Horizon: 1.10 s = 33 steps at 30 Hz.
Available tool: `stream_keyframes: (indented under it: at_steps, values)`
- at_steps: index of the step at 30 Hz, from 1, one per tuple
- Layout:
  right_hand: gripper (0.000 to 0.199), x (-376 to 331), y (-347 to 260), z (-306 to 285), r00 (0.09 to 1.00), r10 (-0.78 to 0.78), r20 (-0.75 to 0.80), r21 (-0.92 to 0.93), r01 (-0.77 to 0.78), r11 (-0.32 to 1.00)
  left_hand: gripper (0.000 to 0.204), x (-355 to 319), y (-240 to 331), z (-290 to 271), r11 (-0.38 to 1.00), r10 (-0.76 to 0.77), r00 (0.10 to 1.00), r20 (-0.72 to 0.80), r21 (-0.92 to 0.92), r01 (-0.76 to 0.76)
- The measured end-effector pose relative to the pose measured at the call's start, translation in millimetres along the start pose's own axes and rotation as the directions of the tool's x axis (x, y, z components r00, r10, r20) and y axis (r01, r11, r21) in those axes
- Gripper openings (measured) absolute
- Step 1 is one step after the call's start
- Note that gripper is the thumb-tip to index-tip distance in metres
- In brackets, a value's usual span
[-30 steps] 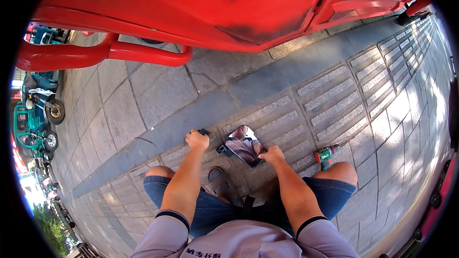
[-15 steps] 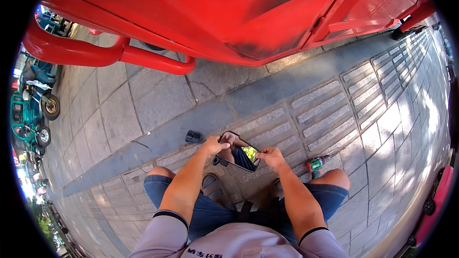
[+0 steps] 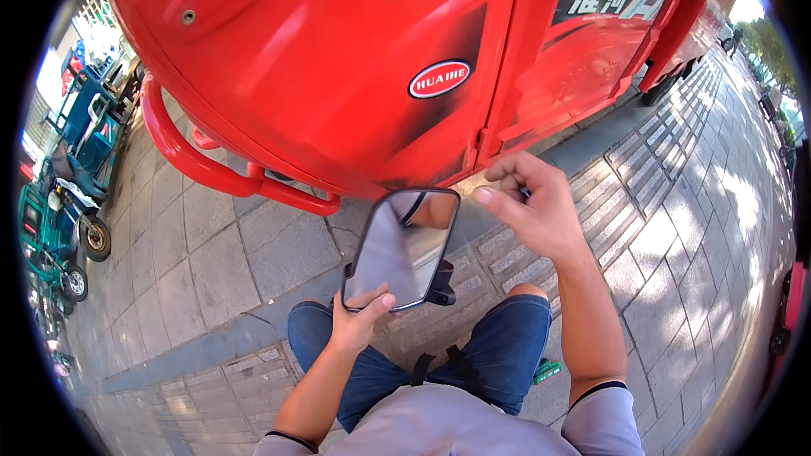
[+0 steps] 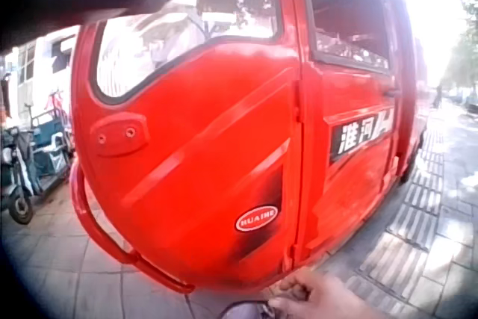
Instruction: The person retrieves a side mirror from a box in a cluttered workshop and carries it outside to a red three-wheeled vehicle. They use a cordless drill to remove the old mirror and install the new one, securing it with screws.
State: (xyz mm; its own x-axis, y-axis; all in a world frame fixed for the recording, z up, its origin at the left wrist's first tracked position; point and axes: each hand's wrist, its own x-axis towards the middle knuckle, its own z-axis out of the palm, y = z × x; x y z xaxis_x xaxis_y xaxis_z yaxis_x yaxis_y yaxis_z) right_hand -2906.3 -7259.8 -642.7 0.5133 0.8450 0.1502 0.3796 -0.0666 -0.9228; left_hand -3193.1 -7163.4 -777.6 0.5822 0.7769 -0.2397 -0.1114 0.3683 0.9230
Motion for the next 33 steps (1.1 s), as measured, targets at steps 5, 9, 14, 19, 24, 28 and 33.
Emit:
stream_keyframes:
  at_steps: [5,9,14,19,24,28,33]
  values:
    - [0.054,-57,3,32,0.988,-0.153,0.023,-0.036,0.154,0.987,0.048,-18,51,13,0.917,0.375,0.907,-0.194,-0.065,-0.393]
    - [0.044,-48,-2,85,0.992,-0.119,0.036,0.464,0.089,0.881,0.057,-37,68,35,0.876,0.481,0.869,-0.115,0.026,-0.481]
    - [0.029,-42,8,97,0.990,-0.139,0.030,0.509,0.104,0.855,0.109,-57,110,44,0.672,0.428,0.792,0.436,0.432,-0.602]
    - [0.026,-57,9,97,0.934,-0.019,0.357,0.603,-0.215,0.769,0.122,-58,99,32,0.934,0.323,0.920,0.220,-0.234,-0.271]
    - [0.024,-76,-4,112,0.783,0.091,0.616,0.525,-0.493,0.694,0.055,-40,73,22,0.924,0.336,0.897,0.288,-0.285,-0.255]
    - [0.022,-80,-14,127,0.793,0.155,0.589,0.475,-0.495,0.728,0.040,-26,52,9,0.809,0.388,0.887,0.251,-0.554,-0.197]
    - [0.013,-95,3,129,0.769,0.222,0.600,0.645,-0.629,0.434,0.036,-23,52,3,0.736,0.380,0.917,0.116,-0.638,-0.225]
